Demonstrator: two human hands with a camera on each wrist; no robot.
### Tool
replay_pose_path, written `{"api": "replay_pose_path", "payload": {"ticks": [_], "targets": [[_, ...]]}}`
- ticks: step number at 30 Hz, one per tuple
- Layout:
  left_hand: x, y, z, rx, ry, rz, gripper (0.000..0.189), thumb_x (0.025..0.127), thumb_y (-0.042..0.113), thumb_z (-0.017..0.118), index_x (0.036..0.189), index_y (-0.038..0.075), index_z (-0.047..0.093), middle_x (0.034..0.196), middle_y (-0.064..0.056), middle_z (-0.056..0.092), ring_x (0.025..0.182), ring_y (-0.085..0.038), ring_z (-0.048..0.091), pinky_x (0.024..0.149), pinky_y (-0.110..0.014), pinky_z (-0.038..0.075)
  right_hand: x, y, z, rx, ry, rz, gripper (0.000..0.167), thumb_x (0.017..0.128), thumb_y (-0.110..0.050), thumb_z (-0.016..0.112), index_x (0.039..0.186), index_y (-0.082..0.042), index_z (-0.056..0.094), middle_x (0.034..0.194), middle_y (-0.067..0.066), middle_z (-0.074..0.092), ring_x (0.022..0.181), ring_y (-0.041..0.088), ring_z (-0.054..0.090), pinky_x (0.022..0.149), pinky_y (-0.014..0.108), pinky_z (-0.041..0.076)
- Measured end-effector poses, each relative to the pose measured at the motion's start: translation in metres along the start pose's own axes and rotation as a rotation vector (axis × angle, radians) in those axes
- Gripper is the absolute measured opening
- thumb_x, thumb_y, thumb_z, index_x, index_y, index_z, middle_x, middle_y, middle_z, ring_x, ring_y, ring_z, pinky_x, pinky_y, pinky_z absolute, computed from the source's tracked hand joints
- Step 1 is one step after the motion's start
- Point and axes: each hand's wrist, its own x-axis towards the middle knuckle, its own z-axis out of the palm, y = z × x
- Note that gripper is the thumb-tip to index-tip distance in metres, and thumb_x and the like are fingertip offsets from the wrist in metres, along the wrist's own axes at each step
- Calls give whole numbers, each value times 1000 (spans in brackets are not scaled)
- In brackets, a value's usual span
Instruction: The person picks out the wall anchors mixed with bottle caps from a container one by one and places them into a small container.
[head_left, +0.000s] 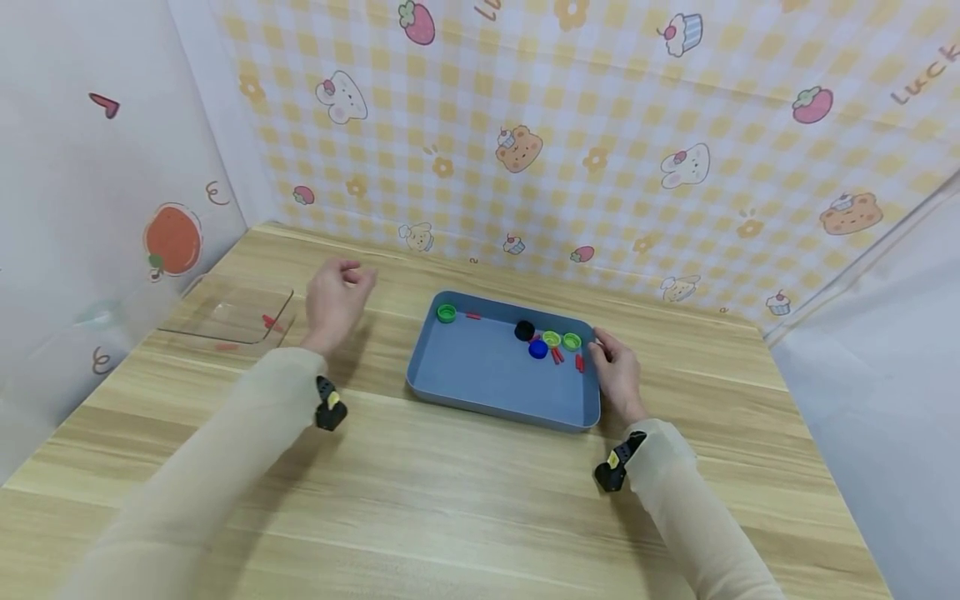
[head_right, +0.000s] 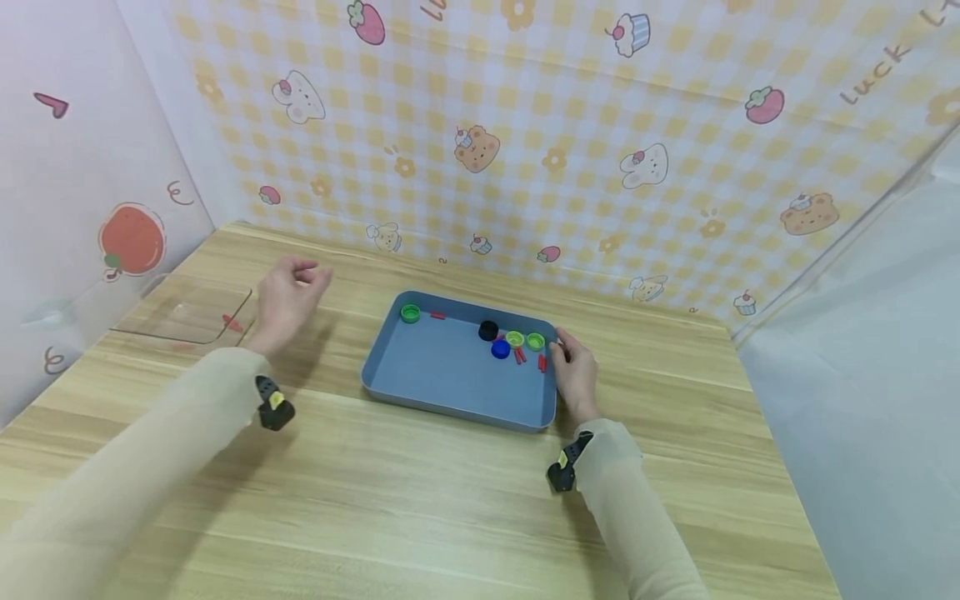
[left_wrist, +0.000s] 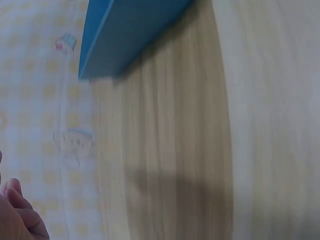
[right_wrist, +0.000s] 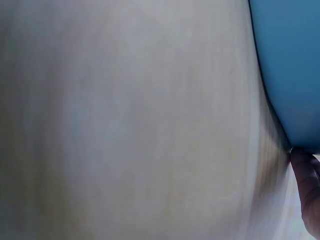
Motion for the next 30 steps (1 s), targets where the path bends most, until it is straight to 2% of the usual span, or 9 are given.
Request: {"api": "replay_pose_path", "payload": {"ticks": [3, 8, 14, 20, 24, 30], "targets": [[-3, 13, 23, -34, -35, -1, 43, 91, 35, 57, 121, 5, 57, 104, -12, 65, 89, -26, 59, 76, -34, 42, -1, 0, 0, 4, -1, 0, 43, 100, -19, 45, 140, -5, 43, 131, 18, 54, 108, 22, 52, 90, 30, 45], [-13, 31, 53, -75, -84, -5, 42, 89, 36, 59, 120, 7, 57, 101, -8, 65, 87, -23, 59, 75, -34, 43, -1, 0, 1, 15, -10, 4, 42, 100, -18, 44, 141, -5, 42, 132, 18, 54, 109, 22, 52, 93, 34, 44], [-23, 42, 81, -94, -101, 16, 36, 89, 31, 62, 115, 6, 60, 94, -6, 65, 82, -21, 58, 68, -32, 42, 0, 0, 1, 18, -5, 1, 42, 100, -17, 44, 140, -5, 43, 131, 17, 54, 110, 22, 53, 93, 35, 44], [-36, 50, 104, -85, -146, 11, 35, 90, 31, 63, 113, 5, 60, 93, -9, 63, 81, -22, 58, 69, -33, 44, 0, 1, 0, 13, 2, -10, 42, 100, -16, 45, 139, -4, 44, 130, 18, 55, 110, 23, 53, 92, 35, 45], [-43, 52, 116, -82, -162, -27, 37, 90, 32, 63, 113, 4, 61, 95, -10, 65, 83, -24, 61, 71, -36, 47, -1, 2, 0, 26, -1, -8, 42, 100, -16, 45, 140, -4, 43, 133, 18, 53, 113, 24, 53, 96, 39, 44], [-47, 51, 130, -53, -170, -101, 38, 89, 33, 64, 115, 5, 61, 100, -9, 68, 88, -24, 64, 76, -38, 48, 0, 1, 0, 34, -1, -9, 42, 100, -16, 45, 140, -4, 44, 133, 17, 53, 113, 24, 53, 95, 39, 44]]}}
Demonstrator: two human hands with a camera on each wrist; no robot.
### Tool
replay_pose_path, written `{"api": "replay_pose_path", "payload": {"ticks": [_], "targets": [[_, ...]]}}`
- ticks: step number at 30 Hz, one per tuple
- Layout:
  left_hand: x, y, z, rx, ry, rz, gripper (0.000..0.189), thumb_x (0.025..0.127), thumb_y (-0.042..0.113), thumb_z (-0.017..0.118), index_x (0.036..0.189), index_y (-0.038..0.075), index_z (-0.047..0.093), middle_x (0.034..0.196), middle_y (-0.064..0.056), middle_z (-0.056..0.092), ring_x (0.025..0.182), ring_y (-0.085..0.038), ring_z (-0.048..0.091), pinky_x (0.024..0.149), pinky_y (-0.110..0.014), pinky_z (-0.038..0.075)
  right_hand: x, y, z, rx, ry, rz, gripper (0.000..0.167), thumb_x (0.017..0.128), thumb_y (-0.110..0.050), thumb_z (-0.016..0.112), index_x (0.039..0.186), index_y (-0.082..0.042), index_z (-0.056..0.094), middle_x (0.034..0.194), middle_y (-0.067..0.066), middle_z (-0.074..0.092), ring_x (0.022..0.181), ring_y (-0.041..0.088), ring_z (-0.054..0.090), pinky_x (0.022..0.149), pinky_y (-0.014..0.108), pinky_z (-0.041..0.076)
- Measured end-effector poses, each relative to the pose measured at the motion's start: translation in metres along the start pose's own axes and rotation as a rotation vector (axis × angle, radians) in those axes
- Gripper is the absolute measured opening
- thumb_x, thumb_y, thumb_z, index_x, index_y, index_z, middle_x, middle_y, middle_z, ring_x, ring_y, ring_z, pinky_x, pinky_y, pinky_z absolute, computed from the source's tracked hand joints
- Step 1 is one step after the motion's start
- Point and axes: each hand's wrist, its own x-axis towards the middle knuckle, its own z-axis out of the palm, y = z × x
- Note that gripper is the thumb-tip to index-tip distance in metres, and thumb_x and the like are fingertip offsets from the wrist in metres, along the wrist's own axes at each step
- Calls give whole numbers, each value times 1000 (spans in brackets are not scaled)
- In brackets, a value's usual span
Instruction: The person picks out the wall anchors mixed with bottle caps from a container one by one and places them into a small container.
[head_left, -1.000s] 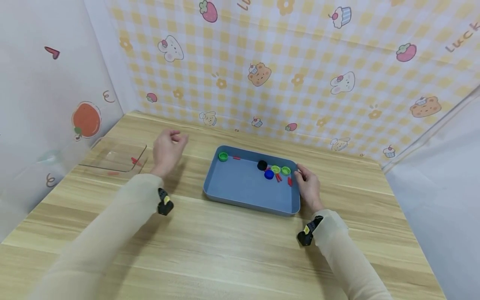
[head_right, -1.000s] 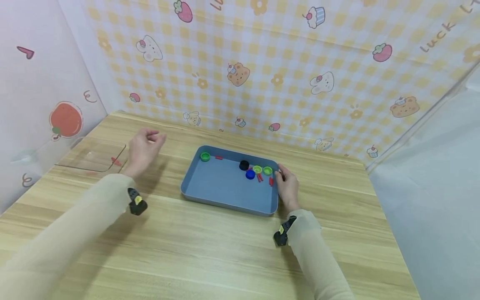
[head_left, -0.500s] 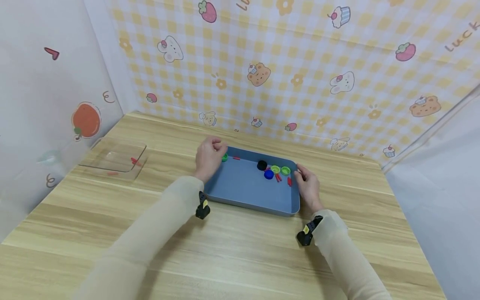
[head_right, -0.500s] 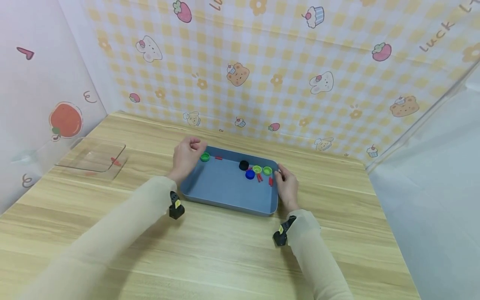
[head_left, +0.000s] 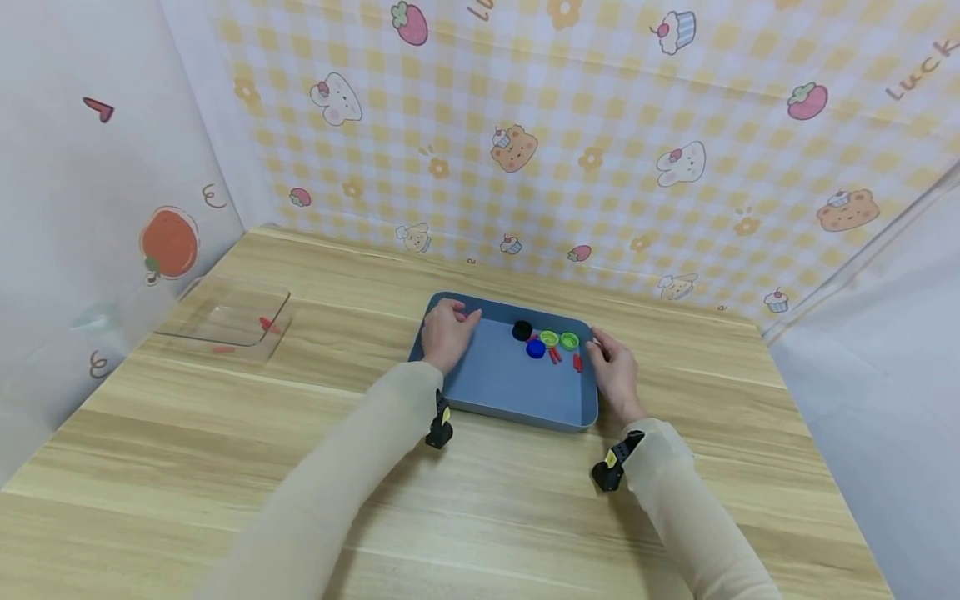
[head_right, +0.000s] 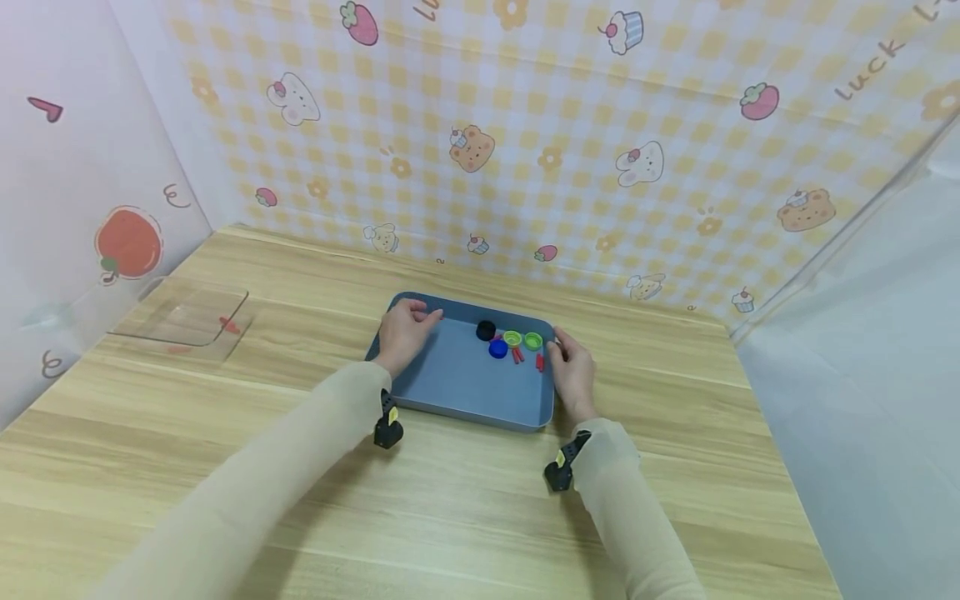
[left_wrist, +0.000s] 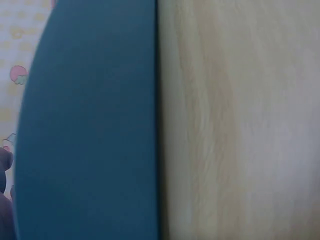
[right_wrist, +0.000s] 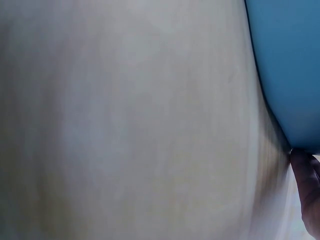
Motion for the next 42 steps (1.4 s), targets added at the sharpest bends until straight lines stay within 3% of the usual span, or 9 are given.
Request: {"api": "replay_pose_path", "payload": {"ticks": [6, 14, 17, 21, 24, 28, 36, 38, 42], "targets": [[2, -2, 12, 29, 7, -80, 39, 88, 34, 65, 114, 5, 63, 103, -8, 70, 97, -25, 64, 85, -40, 47, 1, 0, -1, 8, 4, 10, 42, 100, -17, 45, 140, -5, 44, 134, 16, 52, 114, 24, 52, 97, 39, 44], [5, -6, 21, 26, 43, -117, 35, 87, 32, 67, 110, 5, 66, 99, -9, 70, 91, -26, 64, 82, -40, 48, 1, 2, -2, 3, 6, 1, 42, 100, -17, 46, 140, -5, 44, 133, 17, 53, 114, 25, 53, 97, 39, 44], [7, -7, 21, 28, 46, -124, 35, 87, 31, 67, 110, 5, 65, 100, -10, 69, 92, -27, 64, 82, -40, 48, 1, 2, -1, 7, 11, 1, 42, 99, -17, 47, 139, -5, 45, 131, 17, 55, 111, 24, 54, 92, 33, 46], [10, -7, 22, 46, 25, -140, 36, 88, 32, 66, 112, 6, 64, 102, -10, 68, 94, -28, 63, 83, -41, 49, 1, 1, -1, -5, 28, -2, 40, 99, -17, 48, 138, -7, 47, 121, 17, 61, 98, 17, 54, 75, 15, 43], [12, -8, 23, 83, 20, -137, 36, 88, 33, 65, 112, 6, 64, 104, -11, 67, 94, -28, 63, 82, -41, 49, 1, 2, 0, -15, 32, -8, 40, 99, -16, 48, 138, -6, 48, 116, 18, 62, 90, 15, 52, 67, 10, 39], [15, -10, 27, 144, 30, -127, 36, 87, 34, 66, 110, 6, 64, 103, -11, 67, 92, -28, 64, 80, -41, 50, 1, 2, 0, -7, 31, -3, 40, 99, -17, 48, 137, -7, 48, 116, 18, 63, 91, 16, 52, 66, 10, 38], [19, -8, 35, 271, 42, -110, 32, 88, 36, 65, 97, 6, 61, 90, -12, 65, 78, -28, 63, 69, -42, 51, 1, 2, 0, 22, 20, 16, 41, 99, -19, 47, 139, -9, 46, 126, 16, 59, 102, 20, 55, 82, 21, 45], [18, -6, 36, 291, 41, -120, 35, 88, 37, 64, 99, 4, 61, 91, -13, 65, 80, -30, 63, 70, -43, 51, 1, 2, 0, 17, 24, 9, 41, 99, -18, 47, 139, -8, 47, 124, 17, 60, 103, 20, 55, 82, 22, 45], [18, -4, 37, 327, 34, -141, 43, 88, 39, 63, 110, 2, 59, 98, -16, 65, 86, -33, 64, 75, -45, 51, 1, 2, 1, 20, 26, 4, 40, 99, -17, 47, 138, -8, 47, 122, 18, 61, 100, 20, 55, 73, 12, 41]]}}
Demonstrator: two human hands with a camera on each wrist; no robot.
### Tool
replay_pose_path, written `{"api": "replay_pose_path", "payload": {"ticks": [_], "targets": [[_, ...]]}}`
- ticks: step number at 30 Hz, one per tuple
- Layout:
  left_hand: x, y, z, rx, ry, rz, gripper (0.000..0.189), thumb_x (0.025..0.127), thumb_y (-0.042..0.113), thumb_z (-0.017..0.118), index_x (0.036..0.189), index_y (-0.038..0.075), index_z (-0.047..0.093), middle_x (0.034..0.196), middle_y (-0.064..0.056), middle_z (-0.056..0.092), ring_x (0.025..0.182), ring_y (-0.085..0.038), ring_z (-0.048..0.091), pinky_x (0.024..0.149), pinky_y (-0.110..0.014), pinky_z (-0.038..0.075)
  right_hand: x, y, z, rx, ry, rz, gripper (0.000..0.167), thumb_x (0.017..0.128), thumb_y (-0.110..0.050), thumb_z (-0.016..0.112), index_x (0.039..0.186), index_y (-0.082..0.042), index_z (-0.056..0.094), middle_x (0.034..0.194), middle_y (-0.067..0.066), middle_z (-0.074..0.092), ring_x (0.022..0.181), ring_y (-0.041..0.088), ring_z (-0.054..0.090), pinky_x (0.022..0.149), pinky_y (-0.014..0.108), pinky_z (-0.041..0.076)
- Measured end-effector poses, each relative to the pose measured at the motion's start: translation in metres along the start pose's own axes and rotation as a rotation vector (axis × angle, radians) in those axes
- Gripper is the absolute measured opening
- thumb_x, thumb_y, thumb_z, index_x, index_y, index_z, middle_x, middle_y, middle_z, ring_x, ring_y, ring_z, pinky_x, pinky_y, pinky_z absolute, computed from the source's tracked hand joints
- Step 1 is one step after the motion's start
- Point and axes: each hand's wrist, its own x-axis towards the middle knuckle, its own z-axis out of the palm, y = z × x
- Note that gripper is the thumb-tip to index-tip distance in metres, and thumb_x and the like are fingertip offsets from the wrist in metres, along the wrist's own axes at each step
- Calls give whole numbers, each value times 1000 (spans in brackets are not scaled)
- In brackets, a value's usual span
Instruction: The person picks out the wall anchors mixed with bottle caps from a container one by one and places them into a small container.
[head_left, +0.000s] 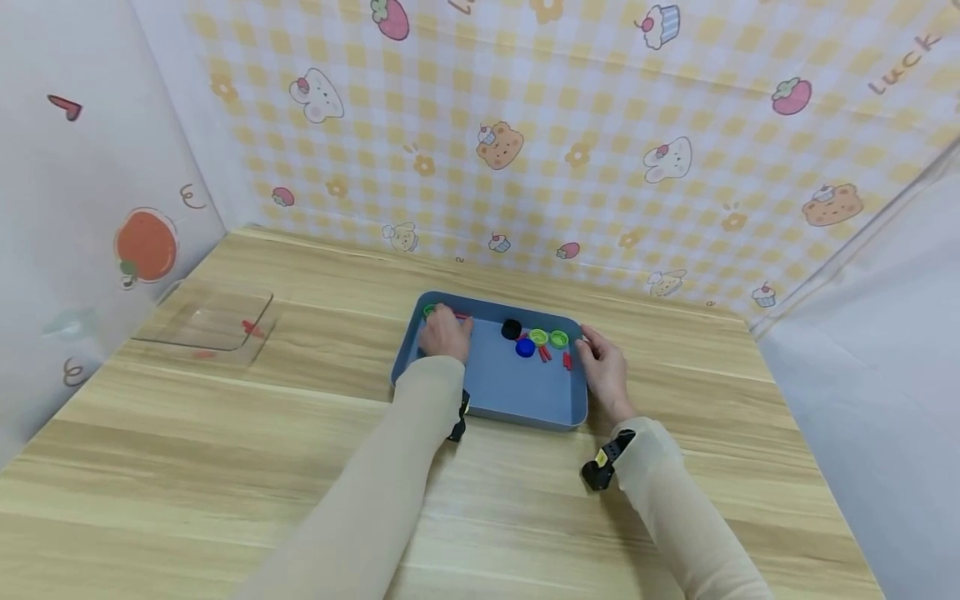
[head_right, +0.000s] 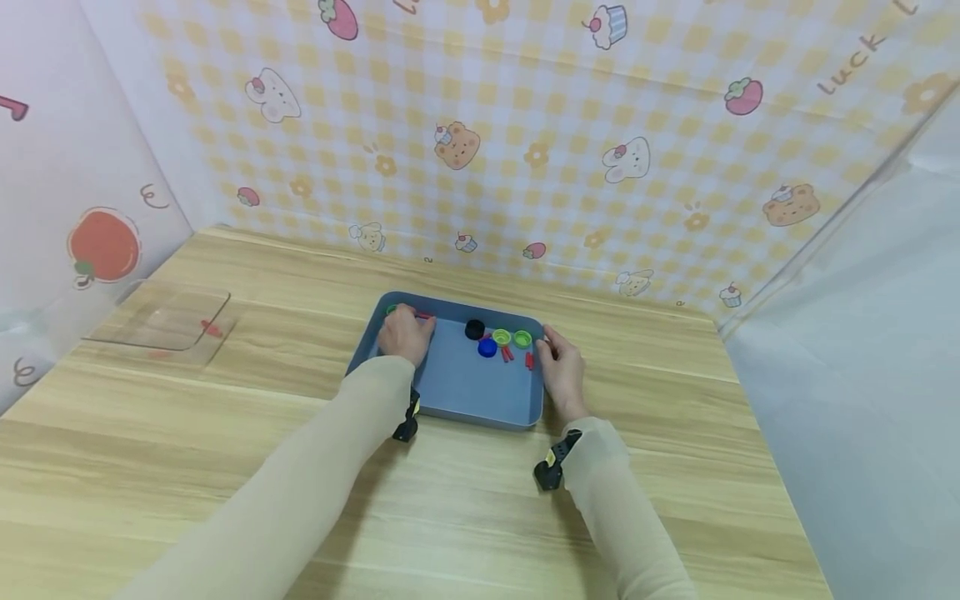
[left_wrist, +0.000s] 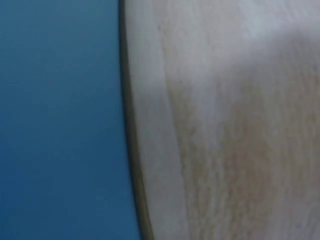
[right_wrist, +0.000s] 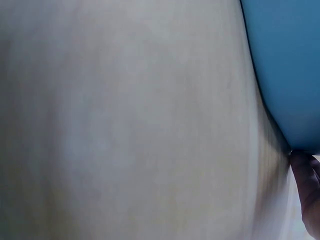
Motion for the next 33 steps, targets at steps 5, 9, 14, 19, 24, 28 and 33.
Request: {"api": "replay_pose_path", "payload": {"ticks": [5, 9, 14, 19, 24, 28, 33], "targets": [[1, 1, 3, 45, 9, -7, 49, 88, 41, 63, 115, 0, 57, 101, -17, 65, 87, -33, 65, 76, -46, 52, 1, 0, 0, -7, 4, -4, 40, 99, -17, 47, 138, -7, 47, 122, 18, 61, 100, 20, 55, 69, 8, 38], [1, 1, 7, 67, 17, -5, 50, 88, 42, 62, 116, 1, 56, 103, -15, 65, 86, -33, 65, 73, -45, 52, 2, 0, -1, -5, 7, -5, 40, 99, -17, 47, 138, -7, 47, 120, 18, 61, 96, 18, 54, 67, 9, 39], [1, 2, 11, 77, 26, -6, 49, 89, 43, 62, 116, 2, 55, 104, -14, 65, 84, -33, 65, 72, -46, 51, 2, -1, -1, -1, 14, -8, 40, 99, -17, 48, 137, -7, 48, 118, 18, 62, 94, 18, 53, 67, 9, 38], [1, 3, 13, 65, 27, -35, 51, 88, 43, 62, 118, 2, 53, 106, -13, 64, 86, -33, 65, 74, -46, 51, 2, 0, 0, 14, 15, -2, 40, 99, -17, 48, 137, -7, 48, 119, 17, 62, 95, 18, 53, 68, 9, 38], [1, 4, 15, 44, 45, -67, 51, 88, 42, 62, 118, 2, 52, 109, -13, 63, 92, -33, 64, 78, -47, 51, 2, 0, 2, 5, 16, -16, 40, 99, -16, 48, 137, -6, 48, 118, 18, 62, 94, 17, 54, 68, 8, 39], [0, 5, 17, 28, 73, -77, 49, 88, 41, 63, 116, 2, 52, 110, -14, 62, 96, -33, 63, 80, -47, 50, 1, 0, 3, 5, 20, -15, 39, 98, -16, 49, 137, -7, 49, 115, 18, 63, 90, 17, 53, 67, 10, 39], [-3, 7, 21, 31, 105, -87, 50, 87, 42, 64, 117, 2, 53, 112, -14, 61, 99, -32, 62, 80, -47, 50, 0, 0, 2, 10, 21, -1, 40, 98, -16, 48, 137, -7, 48, 117, 18, 63, 94, 18, 54, 67, 9, 39]]}}
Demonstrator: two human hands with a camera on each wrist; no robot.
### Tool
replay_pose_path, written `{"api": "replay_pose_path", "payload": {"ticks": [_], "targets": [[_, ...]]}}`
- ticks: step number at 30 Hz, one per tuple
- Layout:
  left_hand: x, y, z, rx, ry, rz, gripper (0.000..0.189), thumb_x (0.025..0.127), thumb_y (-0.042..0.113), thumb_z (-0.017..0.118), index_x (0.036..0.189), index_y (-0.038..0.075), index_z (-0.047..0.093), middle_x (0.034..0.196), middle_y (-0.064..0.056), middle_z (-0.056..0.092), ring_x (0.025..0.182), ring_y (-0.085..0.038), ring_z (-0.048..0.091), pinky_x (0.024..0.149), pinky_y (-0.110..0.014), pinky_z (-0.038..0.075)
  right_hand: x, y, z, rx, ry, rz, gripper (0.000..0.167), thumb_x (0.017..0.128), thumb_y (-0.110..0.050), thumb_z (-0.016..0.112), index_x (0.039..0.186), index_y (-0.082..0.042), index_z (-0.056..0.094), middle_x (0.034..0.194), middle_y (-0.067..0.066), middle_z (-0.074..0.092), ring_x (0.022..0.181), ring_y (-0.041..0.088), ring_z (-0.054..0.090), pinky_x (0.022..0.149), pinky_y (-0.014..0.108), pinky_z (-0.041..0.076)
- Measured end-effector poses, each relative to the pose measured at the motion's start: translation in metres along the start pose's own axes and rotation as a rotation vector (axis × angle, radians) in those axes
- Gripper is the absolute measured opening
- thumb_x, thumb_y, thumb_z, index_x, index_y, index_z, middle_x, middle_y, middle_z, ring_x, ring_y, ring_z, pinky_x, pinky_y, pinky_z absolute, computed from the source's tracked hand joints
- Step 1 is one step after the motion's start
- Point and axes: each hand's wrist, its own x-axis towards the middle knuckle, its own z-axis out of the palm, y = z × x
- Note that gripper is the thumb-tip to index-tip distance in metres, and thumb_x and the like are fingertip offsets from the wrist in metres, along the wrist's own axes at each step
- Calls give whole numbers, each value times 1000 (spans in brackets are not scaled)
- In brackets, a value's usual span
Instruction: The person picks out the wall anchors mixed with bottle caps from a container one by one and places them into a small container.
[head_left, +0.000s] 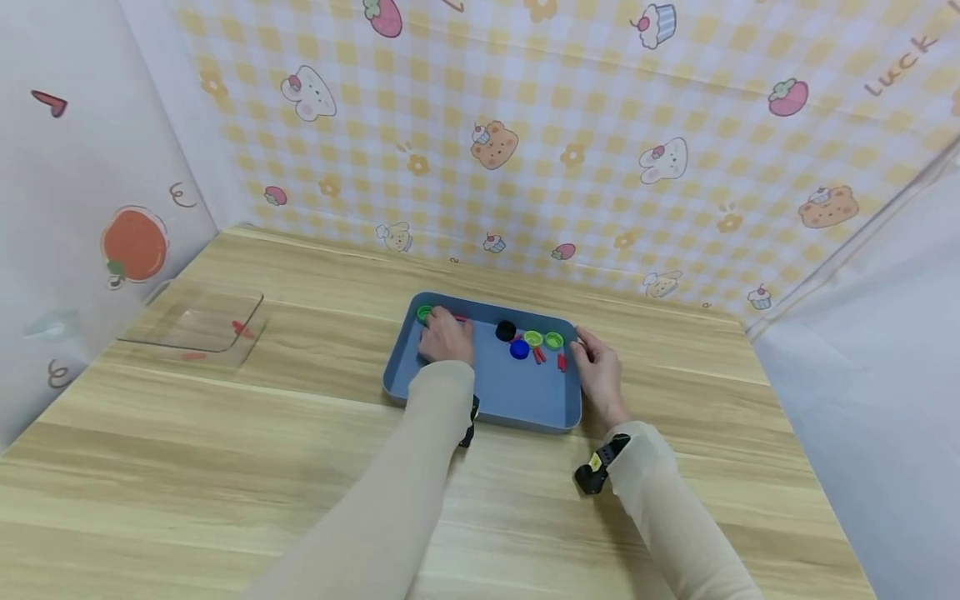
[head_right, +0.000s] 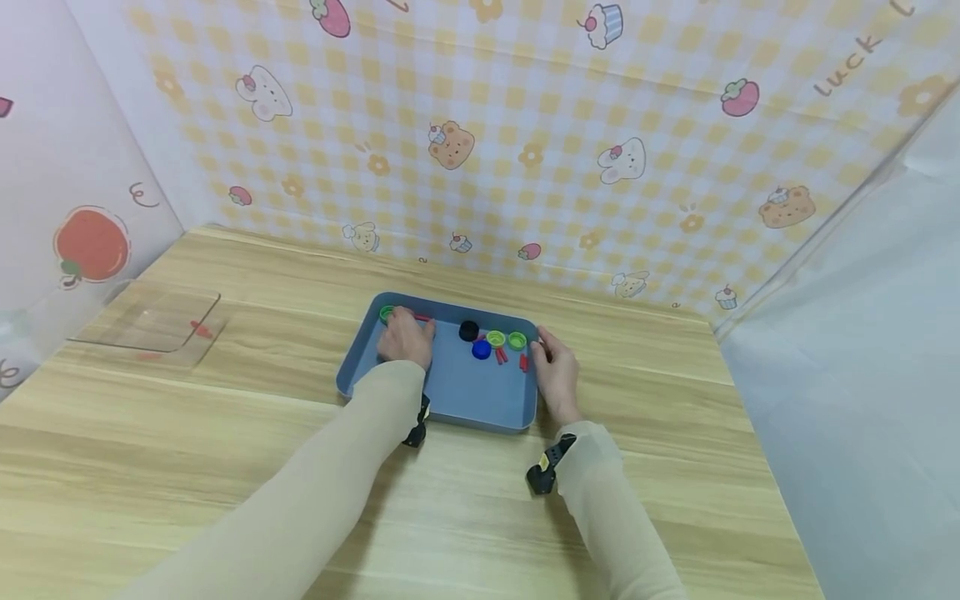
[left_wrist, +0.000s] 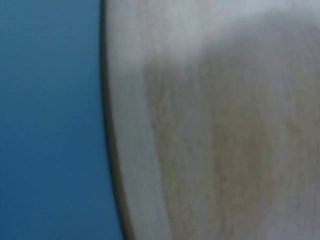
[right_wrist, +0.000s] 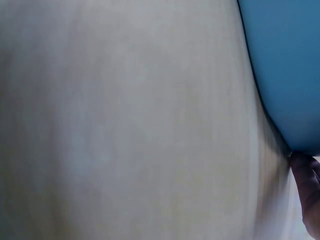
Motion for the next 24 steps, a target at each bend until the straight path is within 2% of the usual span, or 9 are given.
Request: {"api": "replay_pose_path", "payload": {"ticks": [12, 19, 24], "targets": [[-2, 4, 5, -27, 56, -12, 41, 88, 38, 64, 109, 4, 55, 107, -13, 63, 97, -31, 61, 79, -46, 50, 0, 2, -2, 0, 4, 5, 40, 99, -17, 48, 137, -7, 48, 124, 17, 60, 101, 21, 56, 73, 13, 40], [-2, 5, 5, -18, 58, -16, 41, 89, 39, 63, 110, 5, 55, 106, -12, 63, 97, -30, 61, 80, -45, 50, 2, 1, -2, 19, 3, -20, 40, 98, -15, 48, 137, -5, 48, 128, 16, 58, 107, 22, 56, 86, 29, 45], [-2, 6, 6, -6, 75, -27, 40, 89, 36, 63, 110, 3, 56, 105, -13, 63, 95, -32, 62, 79, -45, 50, 2, 1, -1, 16, -3, -30, 40, 98, -14, 48, 137, -4, 48, 128, 17, 58, 107, 23, 56, 89, 35, 46]]}}
